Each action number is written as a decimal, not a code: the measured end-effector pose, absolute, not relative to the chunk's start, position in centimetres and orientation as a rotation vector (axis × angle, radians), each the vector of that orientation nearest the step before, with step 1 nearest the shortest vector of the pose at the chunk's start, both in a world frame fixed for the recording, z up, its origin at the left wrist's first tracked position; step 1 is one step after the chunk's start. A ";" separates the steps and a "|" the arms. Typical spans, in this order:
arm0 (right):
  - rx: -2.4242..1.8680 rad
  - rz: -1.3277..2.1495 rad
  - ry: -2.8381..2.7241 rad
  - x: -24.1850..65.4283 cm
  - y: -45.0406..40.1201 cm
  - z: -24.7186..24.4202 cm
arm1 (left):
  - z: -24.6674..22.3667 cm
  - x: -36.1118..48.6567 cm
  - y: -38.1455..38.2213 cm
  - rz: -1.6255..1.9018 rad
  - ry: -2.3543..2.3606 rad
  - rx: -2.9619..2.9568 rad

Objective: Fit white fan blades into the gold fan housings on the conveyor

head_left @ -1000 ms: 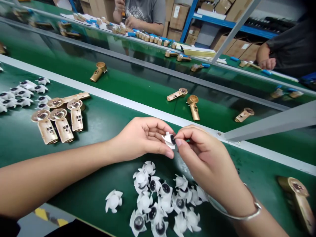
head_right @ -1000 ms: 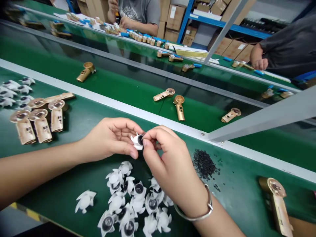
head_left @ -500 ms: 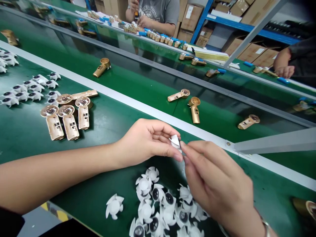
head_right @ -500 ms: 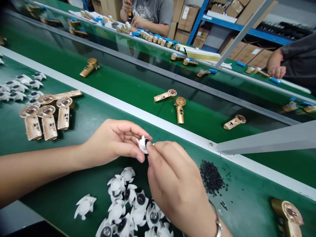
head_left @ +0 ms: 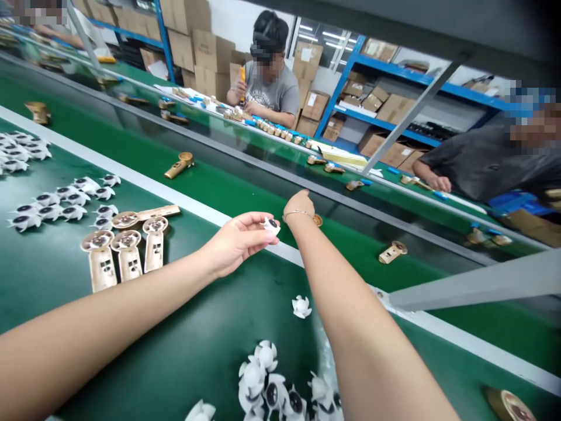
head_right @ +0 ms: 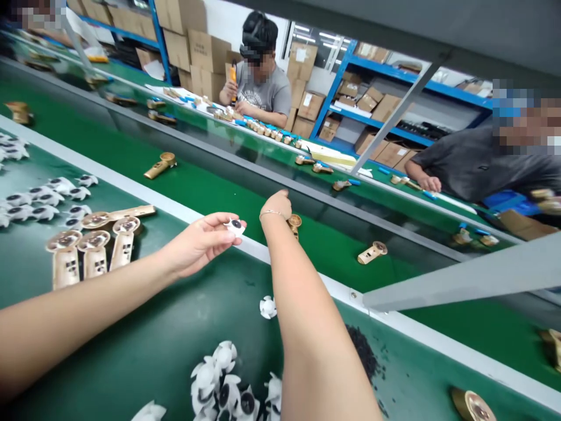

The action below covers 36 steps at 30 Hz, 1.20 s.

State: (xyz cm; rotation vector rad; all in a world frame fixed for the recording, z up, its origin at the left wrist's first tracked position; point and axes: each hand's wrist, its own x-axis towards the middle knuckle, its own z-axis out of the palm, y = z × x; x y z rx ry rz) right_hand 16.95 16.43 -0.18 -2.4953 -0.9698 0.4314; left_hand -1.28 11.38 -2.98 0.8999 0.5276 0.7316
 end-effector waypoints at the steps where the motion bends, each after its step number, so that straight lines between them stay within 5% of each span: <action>1: -2.491 0.473 -0.964 16.9 16.6 -0.1 | -3.0 -1.4 11.4 0.732 0.520 0.908; 12: -1.943 0.976 -1.190 14.0 2.1 0.6 | -2.5 -1.7 11.0 0.806 0.511 1.054; 24: -1.639 0.458 -1.452 12.4 -4.2 -0.6 | -0.9 -1.9 6.9 0.794 0.496 1.296; 36: -1.792 0.075 -1.701 12.0 -4.3 -0.7 | -1.2 -1.9 7.0 0.689 0.440 1.166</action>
